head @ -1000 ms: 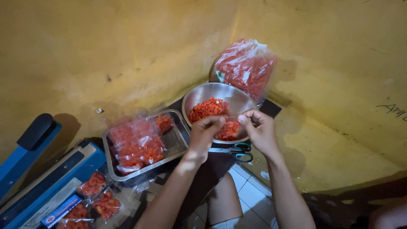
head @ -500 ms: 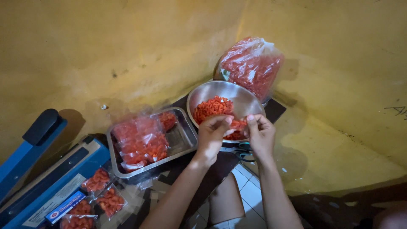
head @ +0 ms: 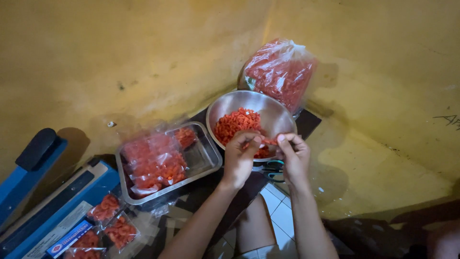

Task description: The person scoops dried red goji berries from a metal bowl into small clear plastic bags using a spoon. They fold the open ends of the bags and place them into a metal tray. The process is repeated multiple times throughout the clip.

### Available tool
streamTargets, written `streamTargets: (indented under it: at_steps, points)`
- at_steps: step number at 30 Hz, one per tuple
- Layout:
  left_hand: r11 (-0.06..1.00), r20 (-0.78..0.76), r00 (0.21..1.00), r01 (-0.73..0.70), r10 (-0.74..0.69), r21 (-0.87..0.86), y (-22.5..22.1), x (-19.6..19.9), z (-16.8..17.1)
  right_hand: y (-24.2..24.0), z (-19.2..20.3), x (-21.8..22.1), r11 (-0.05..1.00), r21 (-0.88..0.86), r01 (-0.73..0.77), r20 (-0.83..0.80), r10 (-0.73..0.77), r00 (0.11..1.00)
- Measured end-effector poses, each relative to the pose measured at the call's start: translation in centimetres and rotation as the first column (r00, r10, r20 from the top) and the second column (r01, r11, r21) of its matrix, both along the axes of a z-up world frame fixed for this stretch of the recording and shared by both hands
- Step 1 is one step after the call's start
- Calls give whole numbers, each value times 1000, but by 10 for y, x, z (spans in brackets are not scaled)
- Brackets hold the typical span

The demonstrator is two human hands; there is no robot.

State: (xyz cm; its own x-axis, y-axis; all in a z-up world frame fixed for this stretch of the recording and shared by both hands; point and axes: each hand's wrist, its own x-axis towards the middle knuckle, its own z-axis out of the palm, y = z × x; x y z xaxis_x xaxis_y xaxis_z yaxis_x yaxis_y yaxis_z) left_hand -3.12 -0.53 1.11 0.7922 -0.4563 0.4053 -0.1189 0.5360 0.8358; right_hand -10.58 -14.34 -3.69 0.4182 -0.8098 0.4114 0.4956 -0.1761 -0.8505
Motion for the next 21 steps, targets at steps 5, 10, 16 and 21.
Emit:
streamTargets:
  at_steps: [5, 10, 16, 21]
  points:
    - [998, 80, 997, -17, 21, -54, -6, -4, -5, 34, 22, 3, 994, 105, 40, 26, -43, 999]
    - [998, -102, 995, 11, -16, -56, -15, -1, -21, 38, 18, -3, 940, -242, 239, 65, -230, 971]
    - [979, 19, 1000, -18, 23, -204, -18, 7, -24, 52, 24, 5, 982, 26, 189, 89, -191, 978]
    - [961, 105, 994, 62, -35, -269, -12, 5, -18, 45, 4, 12, 982, 157, 101, 143, -124, 982]
